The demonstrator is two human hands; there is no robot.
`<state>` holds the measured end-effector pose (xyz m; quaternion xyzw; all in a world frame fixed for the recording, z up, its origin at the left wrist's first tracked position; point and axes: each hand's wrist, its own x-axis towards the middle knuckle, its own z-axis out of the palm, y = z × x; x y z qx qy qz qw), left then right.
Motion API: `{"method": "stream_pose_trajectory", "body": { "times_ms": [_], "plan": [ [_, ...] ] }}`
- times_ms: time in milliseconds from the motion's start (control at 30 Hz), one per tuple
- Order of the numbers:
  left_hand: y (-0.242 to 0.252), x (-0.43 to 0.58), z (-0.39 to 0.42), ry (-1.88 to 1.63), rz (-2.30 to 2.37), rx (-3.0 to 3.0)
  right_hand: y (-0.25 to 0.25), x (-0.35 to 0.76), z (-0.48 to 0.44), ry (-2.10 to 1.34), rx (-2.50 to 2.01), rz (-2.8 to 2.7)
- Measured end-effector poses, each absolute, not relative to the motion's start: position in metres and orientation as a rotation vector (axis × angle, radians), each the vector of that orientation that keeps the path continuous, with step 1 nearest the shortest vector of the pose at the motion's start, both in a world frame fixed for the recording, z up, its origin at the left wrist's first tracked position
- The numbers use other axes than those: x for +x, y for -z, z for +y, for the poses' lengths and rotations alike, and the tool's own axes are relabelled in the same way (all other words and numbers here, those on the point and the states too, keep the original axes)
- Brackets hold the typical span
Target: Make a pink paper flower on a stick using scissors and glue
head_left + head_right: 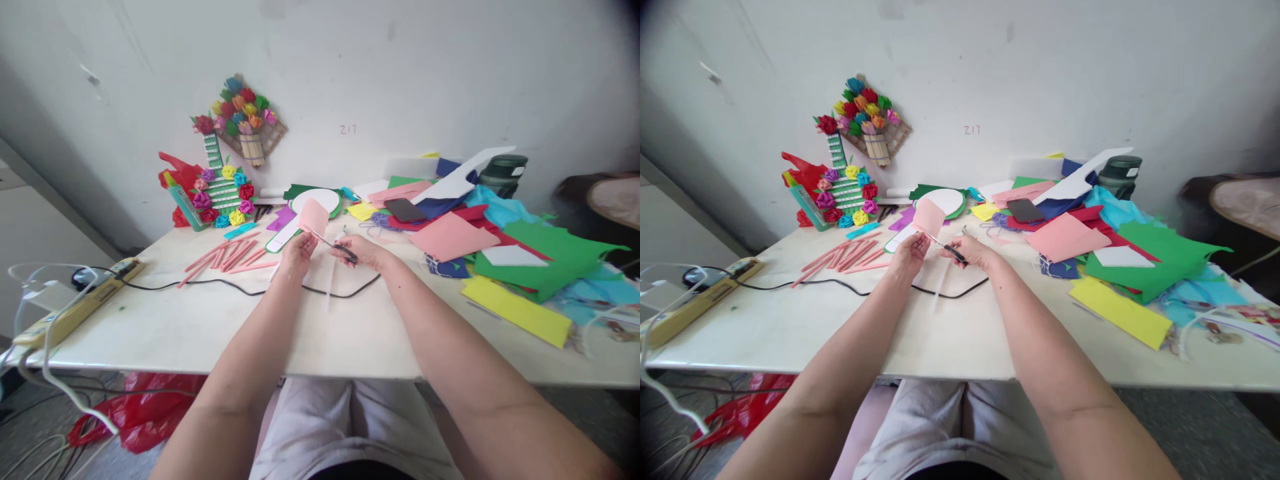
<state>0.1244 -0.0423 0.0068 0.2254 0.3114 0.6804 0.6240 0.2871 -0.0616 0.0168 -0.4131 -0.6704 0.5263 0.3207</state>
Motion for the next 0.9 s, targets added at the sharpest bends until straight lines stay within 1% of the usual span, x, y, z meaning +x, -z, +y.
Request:
{"method": "stream_pose_trajectory", "body": {
  "times_ms": [900],
  "plan": [
    [-0.0042, 0.1239, -0.0410, -1.556, 0.713, 0.536, -0.0128, 0.2873, -0.0592, -1.340, -1.043, -1.772]
  ]
}}
